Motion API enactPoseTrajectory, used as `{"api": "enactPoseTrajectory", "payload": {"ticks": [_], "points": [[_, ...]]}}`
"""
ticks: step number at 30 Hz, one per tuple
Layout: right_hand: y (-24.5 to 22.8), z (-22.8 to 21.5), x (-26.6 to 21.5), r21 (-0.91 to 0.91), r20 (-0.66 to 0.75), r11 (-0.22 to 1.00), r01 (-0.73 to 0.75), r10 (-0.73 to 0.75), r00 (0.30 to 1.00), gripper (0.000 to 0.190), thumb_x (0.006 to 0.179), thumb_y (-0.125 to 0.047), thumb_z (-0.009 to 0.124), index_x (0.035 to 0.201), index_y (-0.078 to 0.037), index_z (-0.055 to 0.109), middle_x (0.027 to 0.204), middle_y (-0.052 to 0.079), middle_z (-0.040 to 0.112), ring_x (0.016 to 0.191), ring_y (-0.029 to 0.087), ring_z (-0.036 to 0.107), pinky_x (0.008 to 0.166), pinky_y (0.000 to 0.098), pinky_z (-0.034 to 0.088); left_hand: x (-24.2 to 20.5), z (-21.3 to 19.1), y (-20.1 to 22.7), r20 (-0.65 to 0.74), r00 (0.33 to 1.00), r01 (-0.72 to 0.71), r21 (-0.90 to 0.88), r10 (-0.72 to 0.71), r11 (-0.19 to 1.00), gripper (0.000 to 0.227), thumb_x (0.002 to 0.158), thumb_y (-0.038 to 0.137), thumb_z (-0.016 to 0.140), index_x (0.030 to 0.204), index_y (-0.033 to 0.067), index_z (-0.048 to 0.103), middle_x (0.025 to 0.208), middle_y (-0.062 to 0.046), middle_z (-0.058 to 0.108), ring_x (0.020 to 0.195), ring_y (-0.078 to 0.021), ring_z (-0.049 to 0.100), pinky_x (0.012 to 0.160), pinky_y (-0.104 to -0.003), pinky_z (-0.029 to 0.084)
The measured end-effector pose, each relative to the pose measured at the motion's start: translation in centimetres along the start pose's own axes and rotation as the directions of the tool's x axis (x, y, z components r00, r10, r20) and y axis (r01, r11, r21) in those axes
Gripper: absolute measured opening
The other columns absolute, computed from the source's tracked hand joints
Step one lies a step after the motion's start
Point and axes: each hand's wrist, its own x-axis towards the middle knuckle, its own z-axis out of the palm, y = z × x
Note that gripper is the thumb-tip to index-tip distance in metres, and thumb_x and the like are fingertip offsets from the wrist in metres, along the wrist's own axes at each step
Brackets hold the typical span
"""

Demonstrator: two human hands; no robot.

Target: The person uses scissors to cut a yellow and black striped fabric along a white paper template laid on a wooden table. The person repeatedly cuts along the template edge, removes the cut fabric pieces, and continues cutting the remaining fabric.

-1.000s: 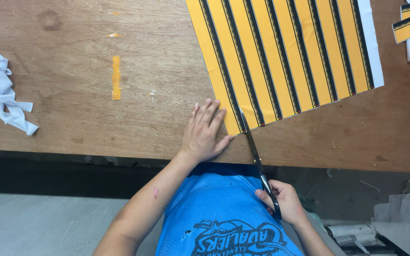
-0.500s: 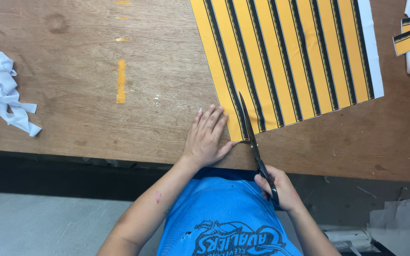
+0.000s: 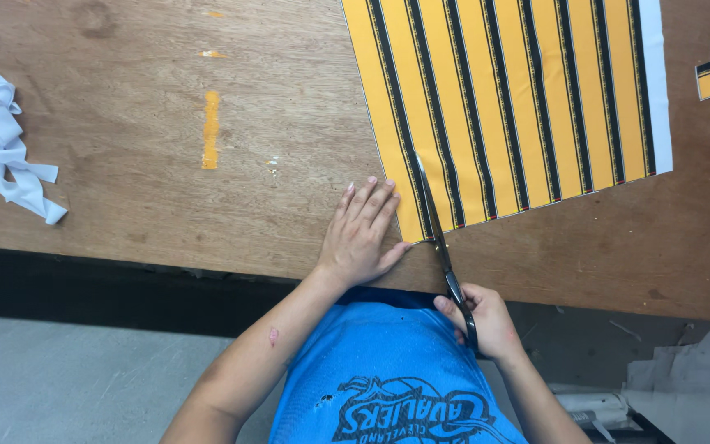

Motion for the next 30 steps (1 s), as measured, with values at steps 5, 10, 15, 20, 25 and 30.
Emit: {"api": "enactPoseTrajectory", "payload": {"ticks": [5,10,15,20,25,30], "points": [[-0.4,-0.2,-0.1,0.084,0.093,0.995,0.056,-0.064,0.994,0.039,0.087,-0.04,0.075,0.077,-0.006,0.061,0.055,0.001,0.057,0.045,0.009,0.055,0.043,0.0257,0.045,0.0,-0.1,0.0,-0.005,1.0,-0.003,0.012,0.003,1.0,0.078,0.085,0.05,0.073,0.144,0.0021,0.055,0.154,-0.016,0.047,0.149,-0.0343,0.037,0.124,-0.055,0.025],[-2.8,-0.4,0.9,0.141,0.125,0.98,0.139,-0.157,0.98,0.039,0.089,-0.045,0.07,0.081,-0.007,0.06,0.056,0.0,0.056,0.046,0.009,0.056,0.043,0.0254,0.045,0.5,-0.2,-0.2,0.014,1.0,0.004,-0.005,-0.004,1.0,0.08,0.085,0.052,0.073,0.143,0.0009,0.054,0.153,-0.016,0.047,0.148,-0.0342,0.037,0.123,-0.056,0.024],[-5.1,0.1,3.2,0.092,0.084,0.983,0.161,-0.169,0.982,0.04,0.092,-0.045,0.067,0.082,-0.006,0.062,0.057,0.001,0.057,0.048,0.01,0.057,0.044,0.0255,0.047,0.2,0.0,-0.2,0.02,1.0,0.007,-0.003,-0.007,1.0,0.08,0.084,0.053,0.072,0.143,0.0017,0.054,0.154,-0.015,0.047,0.149,-0.0338,0.036,0.124,-0.055,0.024],[-6.4,0.1,3.8,0.068,0.061,0.988,0.135,-0.139,0.988,0.041,0.091,-0.045,0.068,0.081,-0.006,0.062,0.056,0.001,0.056,0.046,0.01,0.056,0.044,0.0259,0.047,0.3,-0.1,-0.2,0.018,1.0,0.001,-0.001,-0.001,1.0,0.08,0.085,0.053,0.072,0.144,0.0013,0.054,0.155,-0.015,0.047,0.149,-0.0337,0.036,0.124,-0.055,0.024],[-6.4,0.2,3.6,0.048,0.039,0.99,0.132,-0.134,0.99,0.039,0.089,-0.042,0.072,0.079,-0.006,0.062,0.056,0.0,0.056,0.045,0.009,0.057,0.042,0.0259,0.047,0.2,0.1,-0.3,0.024,1.0,0.003,-0.006,-0.003,1.0,0.08,0.085,0.053,0.072,0.144,0.0017,0.055,0.155,-0.015,0.047,0.149,-0.0339,0.036,0.124,-0.055,0.024],[-6.3,0.6,3.8,-0.027,-0.029,0.999,0.028,-0.028,0.999,0.04,0.086,-0.038,0.078,0.076,-0.003,0.063,0.052,0.003,0.058,0.042,0.011,0.056,0.039,0.0263,0.045,0.2,0.2,-0.4,0.03,1.0,0.005,-0.011,-0.004,1.0,0.08,0.085,0.053,0.072,0.144,0.0019,0.055,0.155,-0.015,0.047,0.149,-0.0342,0.036,0.124,-0.055,0.023]]}}
